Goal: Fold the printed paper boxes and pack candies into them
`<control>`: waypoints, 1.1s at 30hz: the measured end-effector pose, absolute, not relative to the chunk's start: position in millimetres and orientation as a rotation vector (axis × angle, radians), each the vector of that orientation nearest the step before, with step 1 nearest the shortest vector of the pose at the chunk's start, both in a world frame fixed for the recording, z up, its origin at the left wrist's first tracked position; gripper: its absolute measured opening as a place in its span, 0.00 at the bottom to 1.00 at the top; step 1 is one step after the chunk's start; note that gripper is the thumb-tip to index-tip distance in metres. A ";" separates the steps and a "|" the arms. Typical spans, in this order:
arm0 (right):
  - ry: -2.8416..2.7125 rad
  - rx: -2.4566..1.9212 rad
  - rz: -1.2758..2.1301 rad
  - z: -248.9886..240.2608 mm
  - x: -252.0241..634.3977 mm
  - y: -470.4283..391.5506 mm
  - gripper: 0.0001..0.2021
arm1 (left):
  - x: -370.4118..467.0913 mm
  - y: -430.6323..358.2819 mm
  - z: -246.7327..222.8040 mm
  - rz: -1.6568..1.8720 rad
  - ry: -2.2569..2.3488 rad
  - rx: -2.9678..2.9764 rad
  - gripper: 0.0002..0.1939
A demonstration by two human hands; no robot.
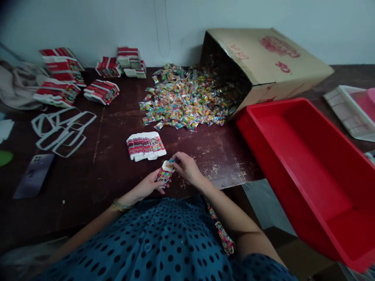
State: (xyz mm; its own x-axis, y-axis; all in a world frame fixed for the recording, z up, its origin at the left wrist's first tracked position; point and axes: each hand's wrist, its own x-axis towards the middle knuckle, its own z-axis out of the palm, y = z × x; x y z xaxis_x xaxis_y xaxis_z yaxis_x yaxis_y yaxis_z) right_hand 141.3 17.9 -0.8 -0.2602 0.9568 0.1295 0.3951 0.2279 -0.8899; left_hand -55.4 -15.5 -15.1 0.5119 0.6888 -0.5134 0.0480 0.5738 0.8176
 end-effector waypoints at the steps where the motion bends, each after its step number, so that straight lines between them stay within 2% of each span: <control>1: -1.853 -1.213 0.966 0.7 138.7 16.8 0.06 | -58.1 -15.6 -14.1 0.450 0.966 0.909 0.29; 4: -1.983 -1.084 0.945 1.4 128.3 -0.1 0.08 | -63.2 -16.6 -12.2 0.490 0.957 0.922 0.27; 7: -1.685 -1.127 1.031 -5.2 118.8 -19.4 0.11 | -64.2 -18.2 -12.1 0.560 0.959 0.811 0.25; 10: -1.117 -1.174 1.396 -16.2 112.4 -27.2 0.14 | -64.5 -17.9 -13.7 0.583 0.976 0.656 0.31; 13: -0.759 -1.026 1.874 -21.4 109.1 -24.4 0.15 | -64.8 -15.0 -14.1 0.617 1.003 0.666 0.25; 18: -0.771 -0.933 2.141 -4.0 120.1 -9.1 0.15 | -66.3 -9.4 -3.9 0.619 1.006 0.934 0.14; 21: -0.858 -0.839 2.277 9.1 129.8 0.3 0.19 | -67.9 -6.8 3.4 0.593 0.977 0.943 0.15; 24: -0.897 -0.915 2.213 11.9 128.1 5.9 0.17 | -69.0 -4.9 6.3 0.581 0.977 0.996 0.17; 28: -0.988 -1.053 2.108 2.6 112.5 6.7 0.10 | -71.3 -2.9 6.3 0.554 1.115 1.350 0.14; 31: -1.368 -1.103 1.754 -1.6 105.9 6.0 0.08 | -72.3 -1.3 4.3 0.573 1.189 1.531 0.10; 33: -1.580 -1.120 1.447 0.2 106.6 6.3 0.08 | -71.3 -0.2 1.7 0.612 1.173 1.434 0.12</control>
